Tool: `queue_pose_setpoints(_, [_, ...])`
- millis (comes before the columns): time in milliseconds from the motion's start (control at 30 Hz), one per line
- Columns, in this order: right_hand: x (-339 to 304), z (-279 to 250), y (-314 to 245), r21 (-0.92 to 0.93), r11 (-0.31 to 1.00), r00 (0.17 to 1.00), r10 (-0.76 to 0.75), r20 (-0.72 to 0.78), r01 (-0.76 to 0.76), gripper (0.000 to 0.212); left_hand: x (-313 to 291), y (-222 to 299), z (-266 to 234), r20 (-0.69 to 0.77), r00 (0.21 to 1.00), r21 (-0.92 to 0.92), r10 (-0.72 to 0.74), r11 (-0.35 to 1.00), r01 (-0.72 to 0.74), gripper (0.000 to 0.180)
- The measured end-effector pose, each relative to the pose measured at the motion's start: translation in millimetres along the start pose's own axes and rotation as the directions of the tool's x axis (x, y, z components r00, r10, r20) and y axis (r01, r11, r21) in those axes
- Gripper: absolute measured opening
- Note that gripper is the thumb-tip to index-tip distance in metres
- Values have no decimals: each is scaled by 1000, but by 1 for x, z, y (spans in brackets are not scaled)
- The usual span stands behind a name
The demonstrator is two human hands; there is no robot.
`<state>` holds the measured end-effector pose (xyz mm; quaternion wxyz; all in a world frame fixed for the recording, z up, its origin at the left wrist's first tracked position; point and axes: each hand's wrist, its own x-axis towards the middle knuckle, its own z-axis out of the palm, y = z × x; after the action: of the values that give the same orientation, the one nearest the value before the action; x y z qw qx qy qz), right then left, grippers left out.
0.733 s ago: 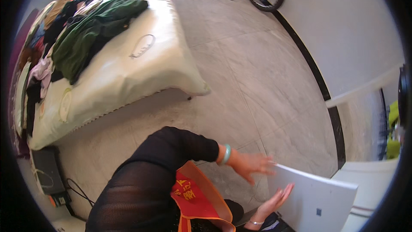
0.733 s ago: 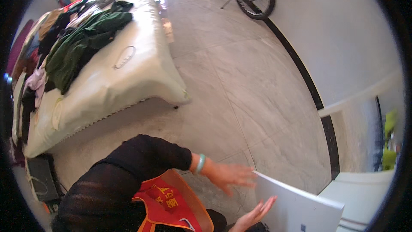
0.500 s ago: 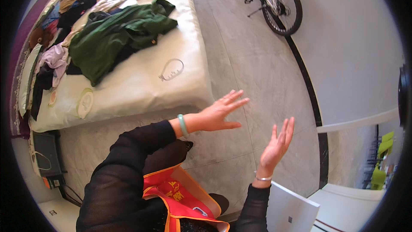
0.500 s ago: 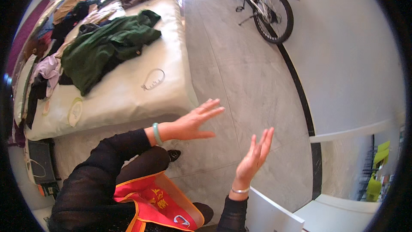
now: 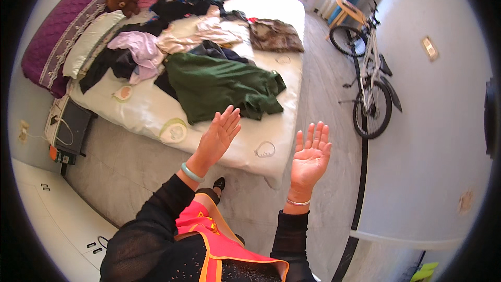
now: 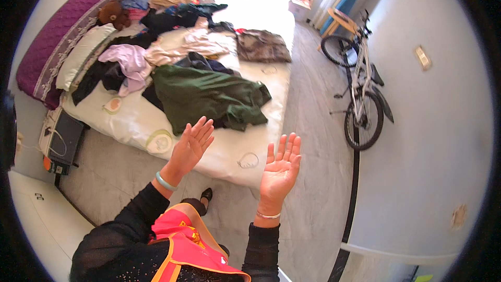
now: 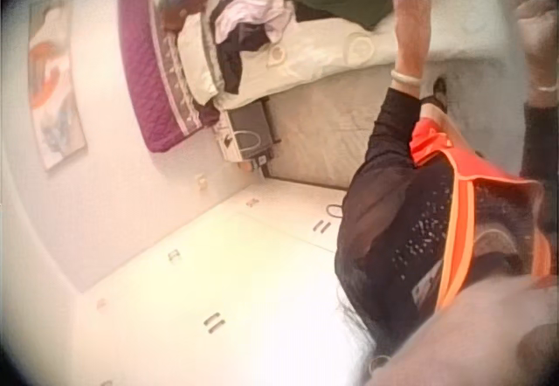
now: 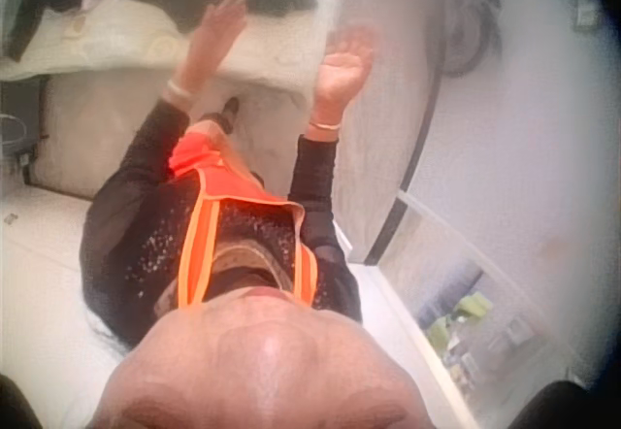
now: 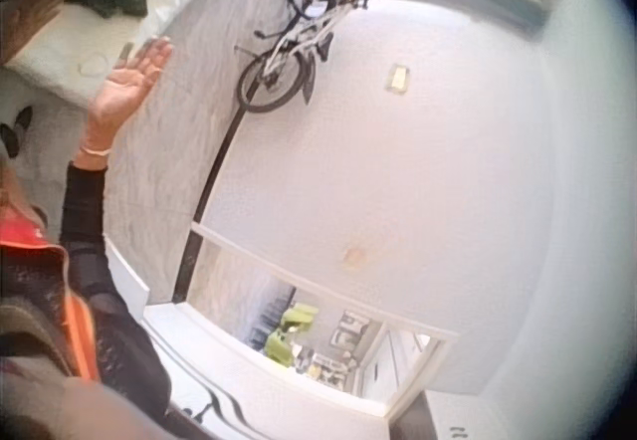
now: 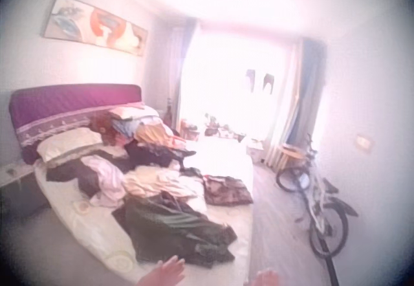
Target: The person folds a camouflage jacket and a pair of denim jeans on a bed and then places them inside a white storage cabinet.
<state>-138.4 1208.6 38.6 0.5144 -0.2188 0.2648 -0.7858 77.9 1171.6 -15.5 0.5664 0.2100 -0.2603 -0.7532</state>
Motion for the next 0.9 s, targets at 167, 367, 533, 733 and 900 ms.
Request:
queue_pose_setpoints(167, [45, 78, 44, 22, 985, 968, 162, 192, -169, 48, 0, 89, -20, -166, 975, -153, 146, 973, -172, 59])
queue_pose_setpoints(367, [89, 123, 105, -15, 950, 911, 304, 279, -313, 47, -7, 141, -57, -362, 904, -155, 228, 942, -299, 54])
queue_pose_setpoints(533, [111, 125, 156, -8, 869, 833, 476, 280, -494, 46, -9, 149, -94, -488, 834, -166, 257, 911, -378, 54])
queue_pose_setpoints(733, [149, 145, 198, -100, 799, 741, 589, 322, -593, 51, 6, 162, -108, -558, 786, -123, 266, 910, -395, 56])
queue_pose_setpoints(900, [168, 164, 238, -220, 761, 692, 647, 320, -610, 58, 36, 181, -128, -580, 777, -116, 245, 919, -376, 52])
